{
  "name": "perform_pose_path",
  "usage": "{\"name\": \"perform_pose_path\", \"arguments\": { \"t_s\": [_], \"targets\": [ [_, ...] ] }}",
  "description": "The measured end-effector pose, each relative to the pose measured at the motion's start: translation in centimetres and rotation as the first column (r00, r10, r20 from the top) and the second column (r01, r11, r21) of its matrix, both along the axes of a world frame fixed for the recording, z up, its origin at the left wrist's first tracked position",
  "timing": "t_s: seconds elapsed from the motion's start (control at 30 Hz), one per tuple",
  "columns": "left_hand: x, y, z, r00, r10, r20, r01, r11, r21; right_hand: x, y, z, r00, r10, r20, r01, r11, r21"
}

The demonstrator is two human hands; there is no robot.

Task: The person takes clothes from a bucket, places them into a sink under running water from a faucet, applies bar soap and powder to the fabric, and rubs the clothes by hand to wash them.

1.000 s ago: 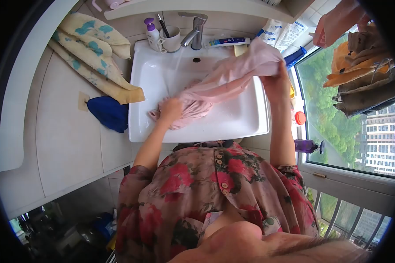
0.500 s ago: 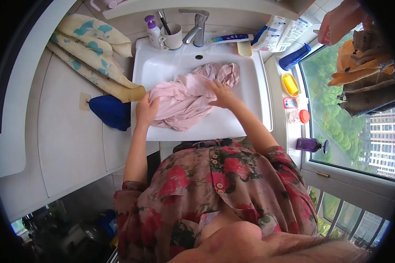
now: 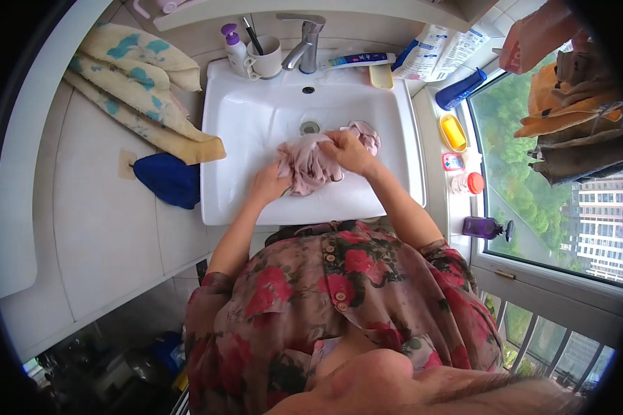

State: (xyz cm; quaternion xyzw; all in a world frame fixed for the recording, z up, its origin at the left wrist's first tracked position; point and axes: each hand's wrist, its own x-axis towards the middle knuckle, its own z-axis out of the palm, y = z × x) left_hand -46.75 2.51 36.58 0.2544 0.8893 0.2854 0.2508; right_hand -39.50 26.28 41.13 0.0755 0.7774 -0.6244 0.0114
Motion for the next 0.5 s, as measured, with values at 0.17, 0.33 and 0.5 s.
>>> {"name": "perform_pose_path", "arguments": {
  "t_s": [0.17,0.33,0.5],
  "targets": [
    [0.3,2.8,4.1,0.641,0.311,0.701,-0.714,0.578,0.396,-3.8,2.2,6.3,0.978,0.003,-0.210,0.008,0.998,0.056],
    [-3.7,-5.3,3.2,0.714,0.529,0.458,-0.676,0.691,0.255,-4.5,5.8,1.7,0.968,-0.078,-0.237,0.174,0.892,0.416],
    [-1.6,-7.5,6.3,0.907,0.108,-0.407,-0.140,0.989,-0.051,-3.1,5.0,-7.2,0.986,0.162,0.028,-0.135,0.705,0.696]
  ]
}}
